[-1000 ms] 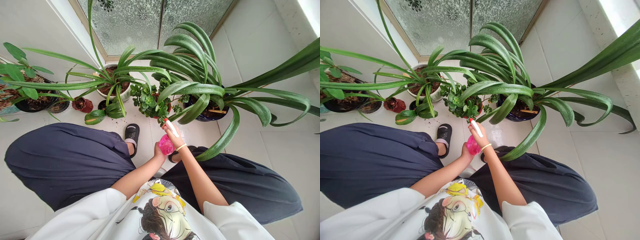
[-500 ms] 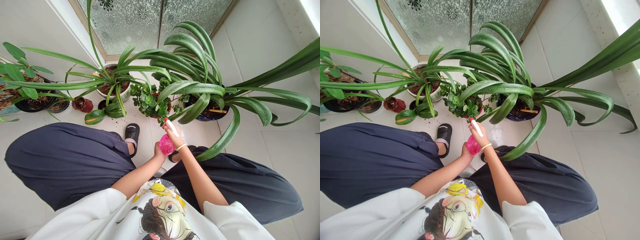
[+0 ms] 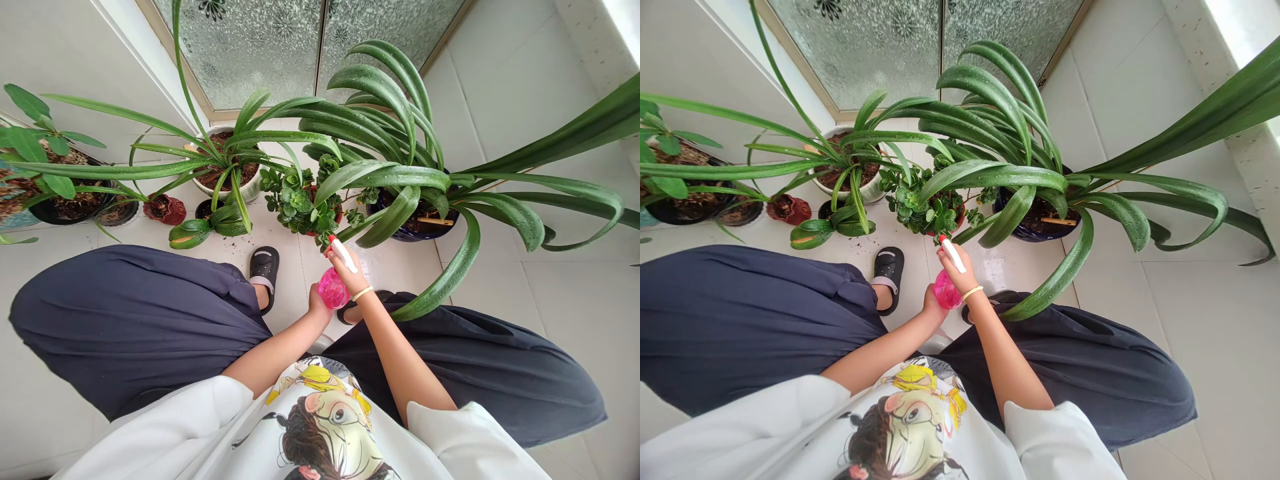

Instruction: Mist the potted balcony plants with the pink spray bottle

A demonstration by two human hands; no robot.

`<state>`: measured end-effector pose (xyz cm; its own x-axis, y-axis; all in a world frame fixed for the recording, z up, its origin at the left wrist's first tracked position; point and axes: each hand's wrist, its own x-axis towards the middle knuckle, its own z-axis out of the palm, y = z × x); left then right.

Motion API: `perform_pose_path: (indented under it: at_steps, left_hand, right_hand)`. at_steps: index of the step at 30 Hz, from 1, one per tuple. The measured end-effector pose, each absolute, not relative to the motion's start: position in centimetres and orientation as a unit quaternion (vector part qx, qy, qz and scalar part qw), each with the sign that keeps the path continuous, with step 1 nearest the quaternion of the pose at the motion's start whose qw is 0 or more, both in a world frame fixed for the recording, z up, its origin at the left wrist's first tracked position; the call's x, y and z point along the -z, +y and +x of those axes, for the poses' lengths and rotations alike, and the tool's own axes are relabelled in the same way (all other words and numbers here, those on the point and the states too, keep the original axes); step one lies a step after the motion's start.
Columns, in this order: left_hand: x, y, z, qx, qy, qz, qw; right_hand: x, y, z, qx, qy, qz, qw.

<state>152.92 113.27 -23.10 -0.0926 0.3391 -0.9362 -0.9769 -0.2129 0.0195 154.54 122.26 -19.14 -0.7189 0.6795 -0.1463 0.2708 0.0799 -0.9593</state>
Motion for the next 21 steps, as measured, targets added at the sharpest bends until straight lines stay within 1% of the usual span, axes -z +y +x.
perform_pose_path:
  at_steps: [10, 21]
  left_hand:
    - [23.56, 113.21, 153.08, -0.650, 0.350, -0.440, 0.512]
    - [22.75, 113.37, 152.82, -0.641, 0.335, -0.459, 0.516]
  right_hand:
    - [19.12, 122.22, 154.54, -0.586, -0.719, -0.332, 0.170]
    - [19.11, 122.27, 154.52, -0.576, -0.726, -0.334, 0.169]
